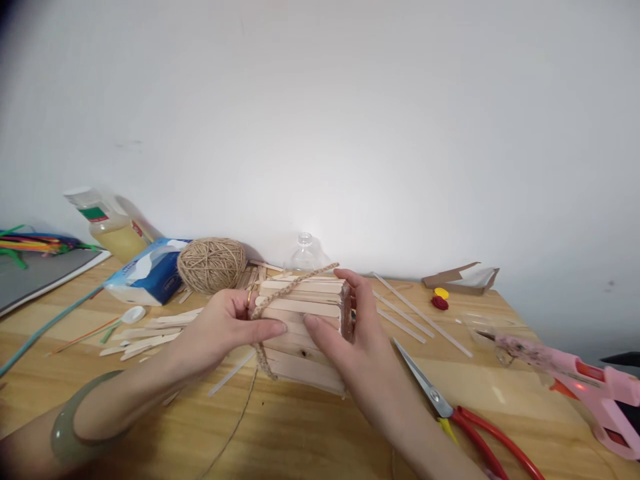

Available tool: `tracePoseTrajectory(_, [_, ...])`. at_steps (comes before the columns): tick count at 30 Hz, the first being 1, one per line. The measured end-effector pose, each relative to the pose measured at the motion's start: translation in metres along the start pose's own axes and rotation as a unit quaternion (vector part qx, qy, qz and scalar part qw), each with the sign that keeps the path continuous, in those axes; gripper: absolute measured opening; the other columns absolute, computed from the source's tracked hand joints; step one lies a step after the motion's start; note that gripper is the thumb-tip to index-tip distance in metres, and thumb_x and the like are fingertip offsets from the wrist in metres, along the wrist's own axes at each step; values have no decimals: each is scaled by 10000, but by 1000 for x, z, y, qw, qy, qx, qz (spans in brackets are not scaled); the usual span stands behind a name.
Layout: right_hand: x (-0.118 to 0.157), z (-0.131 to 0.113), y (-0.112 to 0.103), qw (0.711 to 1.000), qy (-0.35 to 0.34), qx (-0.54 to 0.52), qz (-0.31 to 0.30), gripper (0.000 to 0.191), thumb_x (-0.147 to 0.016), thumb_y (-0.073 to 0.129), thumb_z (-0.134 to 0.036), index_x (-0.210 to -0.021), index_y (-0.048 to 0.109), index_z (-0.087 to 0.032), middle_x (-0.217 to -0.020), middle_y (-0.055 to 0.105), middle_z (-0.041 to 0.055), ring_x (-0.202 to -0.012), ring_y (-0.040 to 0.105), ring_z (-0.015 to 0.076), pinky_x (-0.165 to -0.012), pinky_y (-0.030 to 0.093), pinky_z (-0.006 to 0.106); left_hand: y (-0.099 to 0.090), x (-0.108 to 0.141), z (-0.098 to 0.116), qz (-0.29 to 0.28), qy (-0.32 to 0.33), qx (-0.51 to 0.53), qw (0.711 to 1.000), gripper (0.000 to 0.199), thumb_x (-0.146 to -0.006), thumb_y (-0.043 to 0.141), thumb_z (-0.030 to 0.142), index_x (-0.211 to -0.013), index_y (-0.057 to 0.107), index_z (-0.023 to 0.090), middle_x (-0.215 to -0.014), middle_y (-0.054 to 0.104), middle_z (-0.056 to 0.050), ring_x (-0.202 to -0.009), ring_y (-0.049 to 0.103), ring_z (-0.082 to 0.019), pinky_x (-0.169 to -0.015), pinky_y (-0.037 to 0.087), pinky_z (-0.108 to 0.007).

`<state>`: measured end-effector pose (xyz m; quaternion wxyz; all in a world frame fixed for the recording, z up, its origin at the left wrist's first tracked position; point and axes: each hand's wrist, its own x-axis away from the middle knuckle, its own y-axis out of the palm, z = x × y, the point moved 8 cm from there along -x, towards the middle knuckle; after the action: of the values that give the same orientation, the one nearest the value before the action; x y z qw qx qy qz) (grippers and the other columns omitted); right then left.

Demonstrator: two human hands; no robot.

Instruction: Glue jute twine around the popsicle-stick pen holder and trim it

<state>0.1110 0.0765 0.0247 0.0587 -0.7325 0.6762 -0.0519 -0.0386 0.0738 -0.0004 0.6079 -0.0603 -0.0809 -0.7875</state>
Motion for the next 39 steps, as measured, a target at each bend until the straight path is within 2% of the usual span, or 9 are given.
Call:
tracePoseTrajectory(5, [-1, 2, 0, 1000, 16, 16, -11, 569, -721, 576, -550, -1207, 401, -310, -1141, 565, 35, -852, 595, 196, -651, 494, 295, 1, 0, 2, -10, 1, -5, 1000, 197, -666, 733, 331, -704, 663, 151, -667, 676, -8, -647, 622, -148, -648, 481, -256])
tracePoseTrajectory(11, [-2, -2, -5, 999, 6, 45, 1, 573, -708, 573, -565, -1197, 404, -319, -1125, 571, 27, -846, 594, 211, -643, 485, 307, 11, 4, 9, -99, 19, 4, 995, 213, -706, 700, 346, -731, 668, 137, -724, 677, -35, -731, 638, -174, -769, 486, -302])
tracePoseTrajectory(13, [-1, -2, -5, 999, 3, 47, 5, 558, -714, 567, -565, -1187, 405, -318, -1121, 567, 21, -848, 587, 207, -662, 482, 308, 10, 3, 9, -87, 20, 12, 996, 208, -692, 713, 341, -738, 667, 143, -700, 672, -23, -722, 634, -166, -753, 487, -288])
tracePoseTrajectory(18, [2, -2, -1, 999, -12, 48, 2, 535, -741, 554, -554, -1188, 382, -316, -1131, 545, 19, -889, 577, 207, -740, 476, 322, 1, 0, 3, 14, 0, 6, 1000, 233, -583, 785, 306, -689, 654, 144, -637, 650, 7, -612, 588, -130, -603, 458, -224])
tracePoseTrajectory(22, [4, -2, 3, 998, -23, 52, -9, 517, -756, 551, -540, -1190, 373, -323, -1116, 540, 9, -875, 581, 195, -764, 466, 318, 2, -1, 5, 35, 10, 1, 999, 224, -567, 794, 282, -706, 685, 145, -642, 655, 15, -587, 565, -113, -555, 440, -198])
tracePoseTrajectory(27, [3, -1, 4, 999, -15, 42, -17, 515, -740, 562, -553, -1175, 395, -336, -1063, 570, -4, -806, 586, 179, -688, 475, 285, 4, -2, 3, 24, 8, 59, 998, 231, -576, 796, 303, -728, 711, 151, -667, 677, 10, -606, 582, -111, -588, 456, -199])
tracePoseTrajectory(31, [0, 1, 1, 1000, -3, 23, -9, 538, -727, 578, -535, -1187, 405, -316, -1056, 584, 14, -818, 592, 183, -648, 484, 275, 3, -3, -1, 5, -1, 56, 998, 246, -601, 783, 323, -711, 679, 128, -640, 656, -4, -618, 586, -130, -615, 461, -232])
tracePoseTrajectory(36, [-4, 1, -3, 999, -1, 38, 7, 557, -709, 588, -538, -1184, 427, -298, -1061, 591, 33, -839, 593, 202, -632, 485, 287, 9, 0, 0, -43, -6, 75, 996, 267, -573, 802, 256, -744, 643, 125, -698, 655, -14, -678, 604, -153, -727, 481, -295])
tracePoseTrajectory(39, [-5, 1, -4, 999, -5, 36, 9, 545, -711, 591, -537, -1176, 428, -303, -1092, 587, 30, -849, 597, 202, -646, 488, 290, 13, 0, 0, -59, -22, 83, 995, 295, -540, 817, 214, -761, 645, 122, -694, 658, -15, -690, 615, -157, -739, 485, -294])
